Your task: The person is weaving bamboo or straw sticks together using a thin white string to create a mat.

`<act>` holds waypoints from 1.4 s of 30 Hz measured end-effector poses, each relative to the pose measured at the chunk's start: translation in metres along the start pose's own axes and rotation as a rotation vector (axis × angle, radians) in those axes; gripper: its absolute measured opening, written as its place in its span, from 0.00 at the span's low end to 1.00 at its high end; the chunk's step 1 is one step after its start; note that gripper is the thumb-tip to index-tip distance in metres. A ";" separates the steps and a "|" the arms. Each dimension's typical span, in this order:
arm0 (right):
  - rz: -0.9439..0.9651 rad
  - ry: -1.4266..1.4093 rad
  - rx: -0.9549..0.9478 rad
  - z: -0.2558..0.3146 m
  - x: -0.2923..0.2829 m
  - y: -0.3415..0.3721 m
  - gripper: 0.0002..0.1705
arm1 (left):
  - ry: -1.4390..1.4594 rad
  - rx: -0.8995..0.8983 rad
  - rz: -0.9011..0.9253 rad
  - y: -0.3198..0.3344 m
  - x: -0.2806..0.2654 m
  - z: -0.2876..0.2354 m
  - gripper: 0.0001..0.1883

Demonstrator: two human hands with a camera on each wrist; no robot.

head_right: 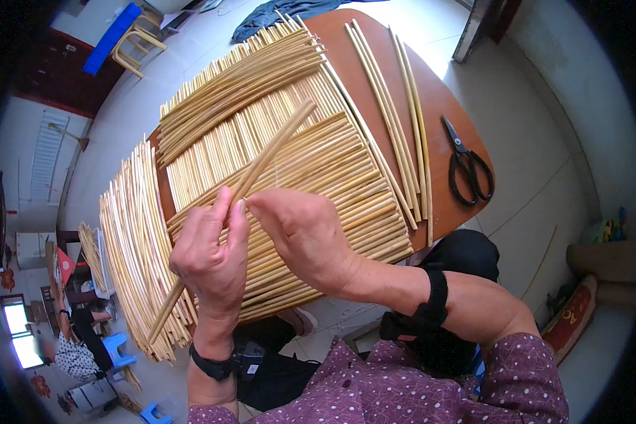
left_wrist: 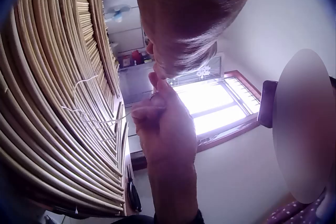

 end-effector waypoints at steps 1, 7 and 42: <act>-0.003 0.001 -0.001 0.000 -0.001 0.000 0.07 | -0.001 0.005 0.000 0.000 0.001 -0.001 0.16; -0.014 -0.008 0.001 -0.003 -0.002 0.000 0.07 | 0.000 0.010 0.000 0.002 0.003 -0.004 0.15; 0.053 -0.458 0.410 -0.036 0.000 0.021 0.10 | 0.170 -0.022 0.083 0.008 0.007 -0.015 0.13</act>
Point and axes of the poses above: each hand's wrist, its own y-axis away from the middle knuckle, its own x-axis out of the palm, z = x × y, the point moved 10 cm from there along -y, towards the middle knuckle, and after that the axes turned 3 degrees about -x, right-handed, at the moved point
